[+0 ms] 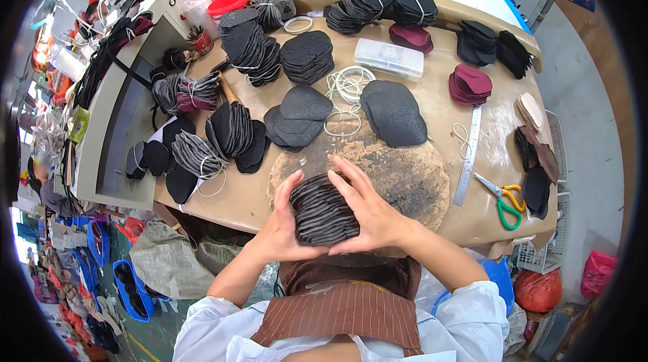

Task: The person picks up black, textured fabric pieces from a table and stacks them into a neat pile. The person then gathers the stack and secures it with a white rubber band. The person repeats this process with another set of fabric pieces.

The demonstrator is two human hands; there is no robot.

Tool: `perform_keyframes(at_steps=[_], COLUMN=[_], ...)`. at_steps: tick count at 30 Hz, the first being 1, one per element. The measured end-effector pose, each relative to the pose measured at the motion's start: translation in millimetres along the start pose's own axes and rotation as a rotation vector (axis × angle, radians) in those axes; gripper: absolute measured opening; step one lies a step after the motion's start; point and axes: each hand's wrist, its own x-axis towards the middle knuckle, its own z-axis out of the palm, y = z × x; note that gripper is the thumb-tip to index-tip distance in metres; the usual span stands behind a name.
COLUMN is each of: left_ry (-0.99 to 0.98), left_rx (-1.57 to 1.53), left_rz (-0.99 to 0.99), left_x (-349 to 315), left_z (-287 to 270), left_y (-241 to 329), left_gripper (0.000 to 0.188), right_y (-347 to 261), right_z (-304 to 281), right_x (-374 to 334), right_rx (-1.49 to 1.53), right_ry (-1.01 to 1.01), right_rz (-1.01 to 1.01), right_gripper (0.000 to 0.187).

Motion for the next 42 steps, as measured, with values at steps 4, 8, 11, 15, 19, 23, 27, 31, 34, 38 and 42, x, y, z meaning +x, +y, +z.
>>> perform_keyframes(at_steps=[4,8,11,15,19,23,27,31,34,38,42], left_ry=[-0.034,-0.049,0.004,0.015,0.038,0.32,0.486,0.602,0.617,0.669,0.612], left_rx=[0.049,0.079,0.12,0.099,-0.118,-0.665,-1.297,-1.3,-1.325,-1.303,-1.35], left_rz=[-0.052,-0.064,-0.087,-0.088,-0.3,-0.61,-0.754,-0.754,-0.729,-0.73,-0.751], left_x=[-11,-4,-3,2,7,6,-1,0,4,10,16], left_z=[8,15,16,25,20,3,-21,-21,-19,-10,-8], left_y=[15,16,18,18,15,9,18,26,23,24,26], left_gripper=[0.139,0.145,0.139,0.131,0.119,0.094,0.058,0.049,0.043,0.041,0.041], right_y=[-20,-22,-18,-17,1,24,100,127,131,109,45], right_z=[-5,-2,-3,0,-6,-50,-102,-112,-110,-110,-93], right_x=[0,5,4,12,12,20,-52,-107,-111,-102,-58], right_rx=[-0.098,-0.12,-0.091,-0.079,0.011,-0.091,-0.673,-0.849,-0.843,-0.834,0.033], right_ry=[-0.124,-0.029,-0.004,0.019,0.084,0.444,0.54,0.383,0.352,0.542,0.552], right_rz=[0.056,0.002,0.028,0.056,0.055,0.323,0.61,0.928,0.895,0.652,0.629], right_gripper=[0.12,0.119,0.111,0.1,0.086,0.044,0.026,0.015,0.012,0.012,0.012])
